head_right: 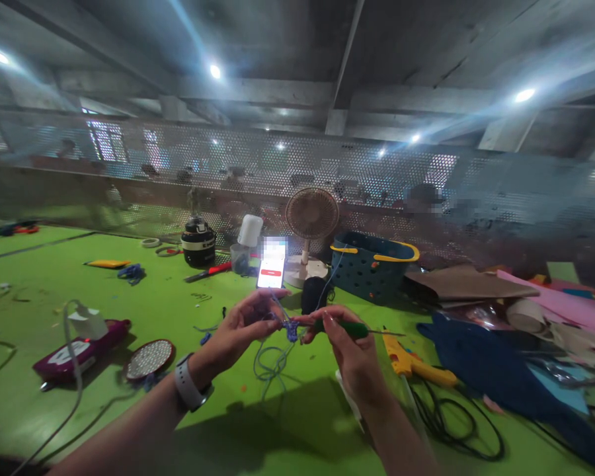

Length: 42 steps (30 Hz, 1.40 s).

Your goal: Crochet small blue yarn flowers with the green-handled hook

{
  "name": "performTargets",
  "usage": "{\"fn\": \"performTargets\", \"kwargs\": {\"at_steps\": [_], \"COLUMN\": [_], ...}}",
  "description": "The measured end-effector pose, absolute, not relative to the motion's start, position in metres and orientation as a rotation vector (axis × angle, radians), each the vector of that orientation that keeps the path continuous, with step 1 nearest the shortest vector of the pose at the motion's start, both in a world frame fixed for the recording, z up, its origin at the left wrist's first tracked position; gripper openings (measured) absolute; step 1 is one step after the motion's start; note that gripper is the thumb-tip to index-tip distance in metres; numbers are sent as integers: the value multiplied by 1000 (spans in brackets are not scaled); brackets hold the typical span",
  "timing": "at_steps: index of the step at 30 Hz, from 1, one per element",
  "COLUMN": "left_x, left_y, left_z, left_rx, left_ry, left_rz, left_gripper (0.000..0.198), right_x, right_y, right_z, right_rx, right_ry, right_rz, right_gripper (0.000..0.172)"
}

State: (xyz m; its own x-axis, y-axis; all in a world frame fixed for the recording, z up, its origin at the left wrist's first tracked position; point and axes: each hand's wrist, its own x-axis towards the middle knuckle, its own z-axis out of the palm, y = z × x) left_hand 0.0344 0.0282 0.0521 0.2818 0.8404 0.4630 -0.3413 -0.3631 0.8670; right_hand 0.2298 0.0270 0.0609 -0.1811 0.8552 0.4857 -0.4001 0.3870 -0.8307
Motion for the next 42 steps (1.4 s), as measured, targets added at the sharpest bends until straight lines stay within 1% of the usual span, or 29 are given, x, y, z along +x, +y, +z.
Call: {"fn": "performTargets", "kwargs": {"at_steps": [18,25,30,33,35,38,40,42], "left_x": [35,33,34,39,46,58,64,65], "left_y": [24,25,25,22,20,20,22,25], "left_z": [57,51,51,51,49,43,38,35], "left_rx": [1513,1740,1925,1859,1666,1239,1026,901], "left_ry": [559,623,669,694,681,559,434,331], "left_rz": [1354,1408,1433,1428,1445,1444,1395,1341], "left_gripper": [39,37,41,44,44,48,50,50], "right_x": [240,241,239,232,228,225,226,227], "right_y": [27,24,24,29,33,34,31,27], "right_z": [61,63,58,50,44,40,40,42], "right_rx": [-500,-582,-744,-666,-580,-533,-520,-473], "right_ry": [-1451,-1493,-1672,-1787,-1867,-1908,-1903,-1898], "right_rz": [1215,1141,837,555,290,-40,-129,-135], "right_gripper": [15,15,17,14,19,32,39,44]}}
